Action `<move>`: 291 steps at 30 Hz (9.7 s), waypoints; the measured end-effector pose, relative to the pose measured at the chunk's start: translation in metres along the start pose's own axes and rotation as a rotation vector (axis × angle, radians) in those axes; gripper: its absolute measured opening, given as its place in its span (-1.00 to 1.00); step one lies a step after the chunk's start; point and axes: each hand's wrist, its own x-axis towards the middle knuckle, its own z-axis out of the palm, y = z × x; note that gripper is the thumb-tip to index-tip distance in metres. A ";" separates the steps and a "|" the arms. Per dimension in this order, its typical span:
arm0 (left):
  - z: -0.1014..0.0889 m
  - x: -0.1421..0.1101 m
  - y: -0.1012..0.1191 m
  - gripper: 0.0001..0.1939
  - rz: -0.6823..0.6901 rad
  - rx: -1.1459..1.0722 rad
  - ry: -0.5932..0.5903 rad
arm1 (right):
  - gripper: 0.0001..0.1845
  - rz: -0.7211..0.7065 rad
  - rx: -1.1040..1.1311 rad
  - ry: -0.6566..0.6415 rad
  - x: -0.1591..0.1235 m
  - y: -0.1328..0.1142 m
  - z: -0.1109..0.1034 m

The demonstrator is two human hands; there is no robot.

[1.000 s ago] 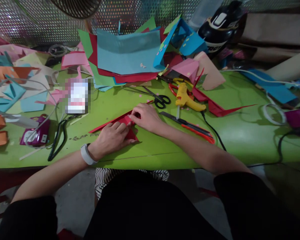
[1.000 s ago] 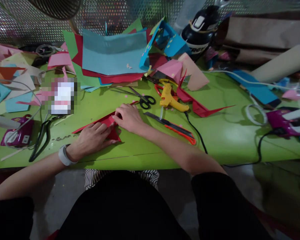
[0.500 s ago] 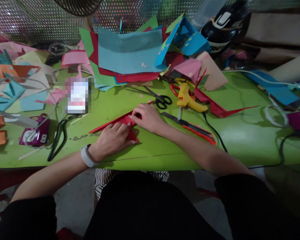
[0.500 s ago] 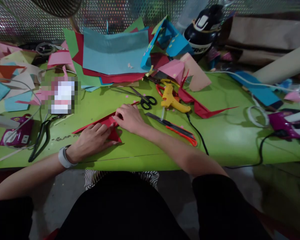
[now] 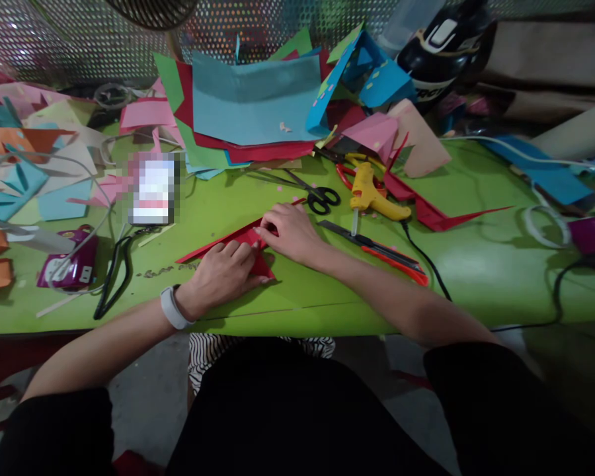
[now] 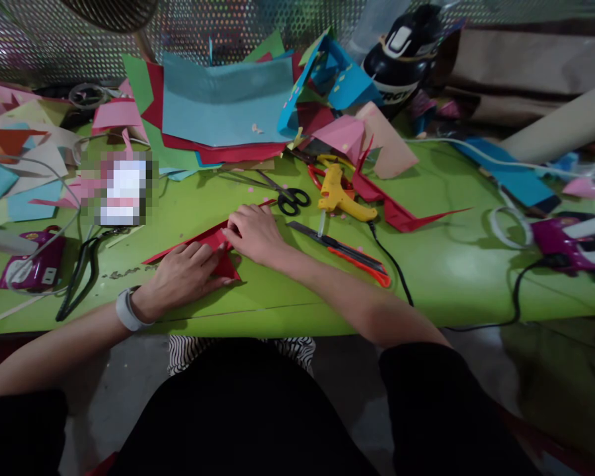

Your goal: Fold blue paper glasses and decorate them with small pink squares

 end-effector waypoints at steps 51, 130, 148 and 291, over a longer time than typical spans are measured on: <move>0.001 0.002 0.000 -0.40 0.047 0.111 0.049 | -0.26 -0.575 -0.212 -0.035 -0.053 0.037 -0.004; 0.002 -0.001 -0.013 -0.44 0.121 -0.155 0.064 | -0.74 0.192 0.285 -0.277 -0.017 0.021 -0.048; 0.004 -0.001 -0.012 -0.36 0.116 -0.114 0.071 | -0.61 0.512 0.511 -0.589 0.012 0.050 -0.067; 0.002 -0.036 -0.010 -0.59 0.000 -0.128 0.116 | -0.65 -0.548 -0.146 0.211 -0.037 0.001 0.010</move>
